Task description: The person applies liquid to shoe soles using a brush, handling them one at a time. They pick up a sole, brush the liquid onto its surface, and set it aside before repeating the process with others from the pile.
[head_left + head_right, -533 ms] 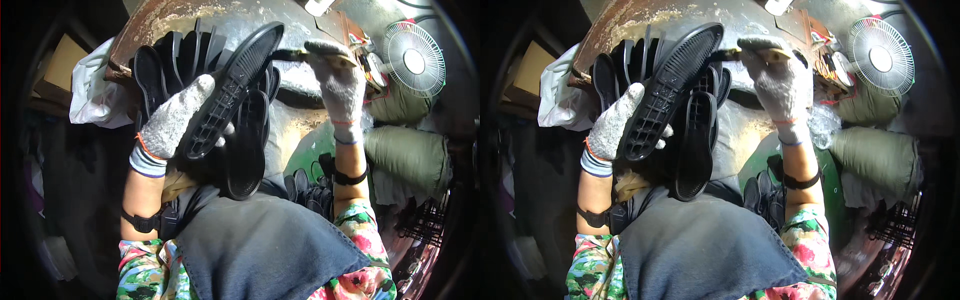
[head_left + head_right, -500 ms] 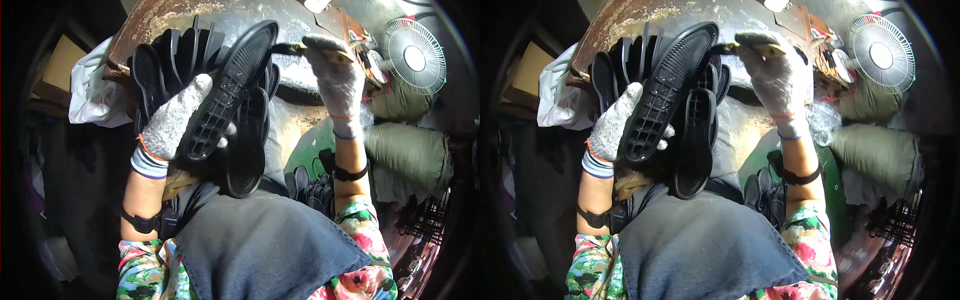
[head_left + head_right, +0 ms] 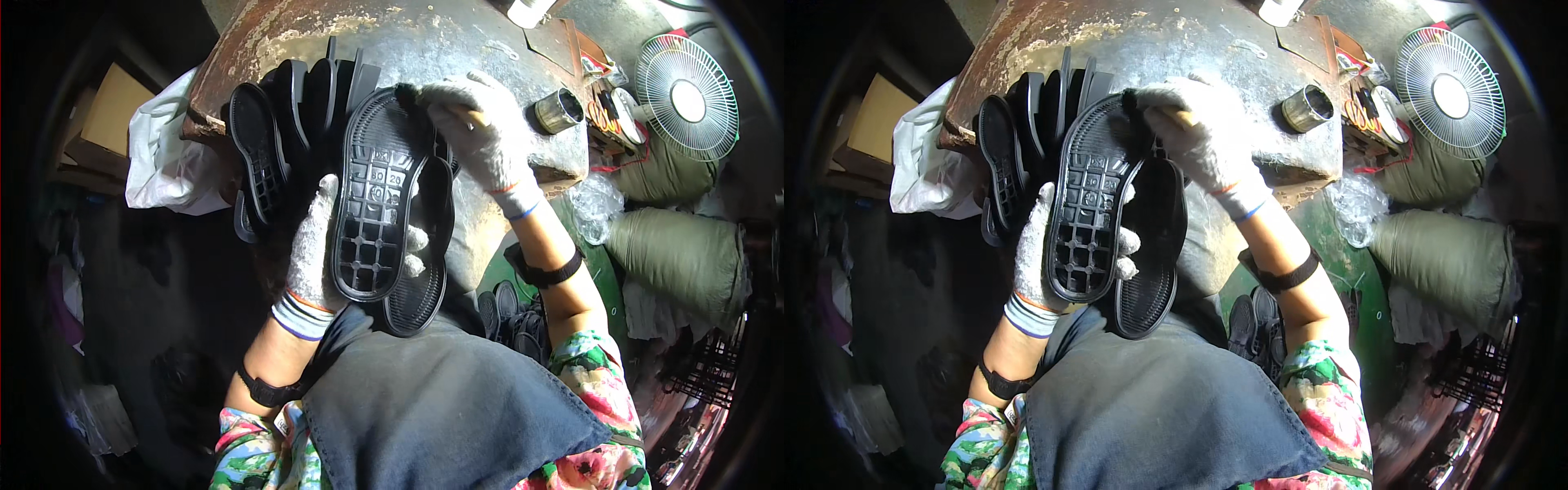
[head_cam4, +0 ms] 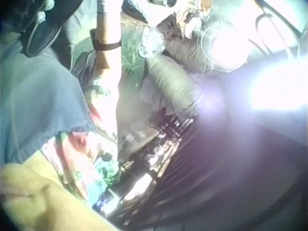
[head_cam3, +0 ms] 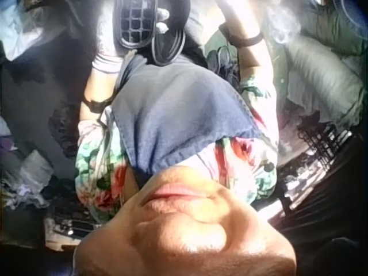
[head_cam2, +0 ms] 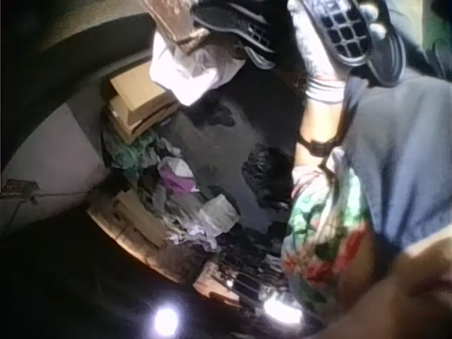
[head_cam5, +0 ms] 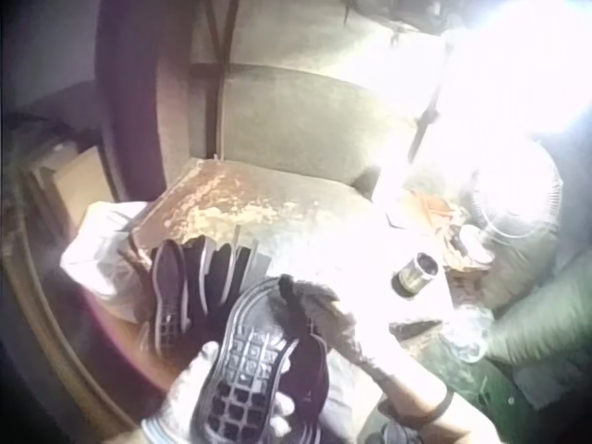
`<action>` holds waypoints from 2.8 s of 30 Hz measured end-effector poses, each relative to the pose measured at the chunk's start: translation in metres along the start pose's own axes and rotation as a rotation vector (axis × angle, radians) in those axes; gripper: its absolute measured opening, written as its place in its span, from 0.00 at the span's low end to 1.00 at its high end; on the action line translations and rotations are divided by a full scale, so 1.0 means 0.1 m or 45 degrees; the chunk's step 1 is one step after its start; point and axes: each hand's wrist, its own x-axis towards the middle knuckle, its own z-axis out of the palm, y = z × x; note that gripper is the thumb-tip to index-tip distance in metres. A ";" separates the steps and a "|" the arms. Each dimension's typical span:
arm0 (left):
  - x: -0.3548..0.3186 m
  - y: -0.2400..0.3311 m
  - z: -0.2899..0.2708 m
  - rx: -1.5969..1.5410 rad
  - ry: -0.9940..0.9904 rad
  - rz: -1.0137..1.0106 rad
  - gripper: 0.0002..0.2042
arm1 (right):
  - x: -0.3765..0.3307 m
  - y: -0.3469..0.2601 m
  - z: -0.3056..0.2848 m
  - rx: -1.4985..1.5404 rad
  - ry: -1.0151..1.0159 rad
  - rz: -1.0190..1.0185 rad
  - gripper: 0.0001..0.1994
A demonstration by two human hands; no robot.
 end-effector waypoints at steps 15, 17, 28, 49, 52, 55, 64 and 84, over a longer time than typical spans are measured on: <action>0.05 0.14 -0.34 0.501 0.184 0.210 0.38 | 0.00 -0.92 -0.58 0.654 -0.047 1.085 0.05; 0.05 0.14 -0.32 -0.443 0.188 0.098 0.38 | -0.13 -1.03 -0.60 0.630 -0.033 0.882 0.05; 0.01 0.22 -0.22 0.259 0.025 -0.080 0.43 | -0.05 -0.15 0.04 0.225 0.067 0.417 0.12; 0.07 0.86 0.26 0.566 -0.297 0.252 0.42 | -0.18 -1.08 -0.46 0.821 -0.156 0.123 0.11; -0.07 0.96 0.31 0.726 -0.133 0.401 0.41 | -0.21 -0.91 -0.55 0.769 -0.152 0.106 0.11; -0.15 0.95 0.37 0.865 -0.125 0.528 0.41 | -0.17 -1.01 -0.50 1.017 -0.085 0.384 0.15; -0.29 1.01 0.27 1.026 -0.104 0.609 0.37 | 0.18 -1.24 -0.36 1.178 -0.181 0.434 0.10; -0.48 0.78 -0.19 0.558 0.107 0.287 0.38 | 0.33 -0.82 -0.43 0.642 0.208 0.621 0.10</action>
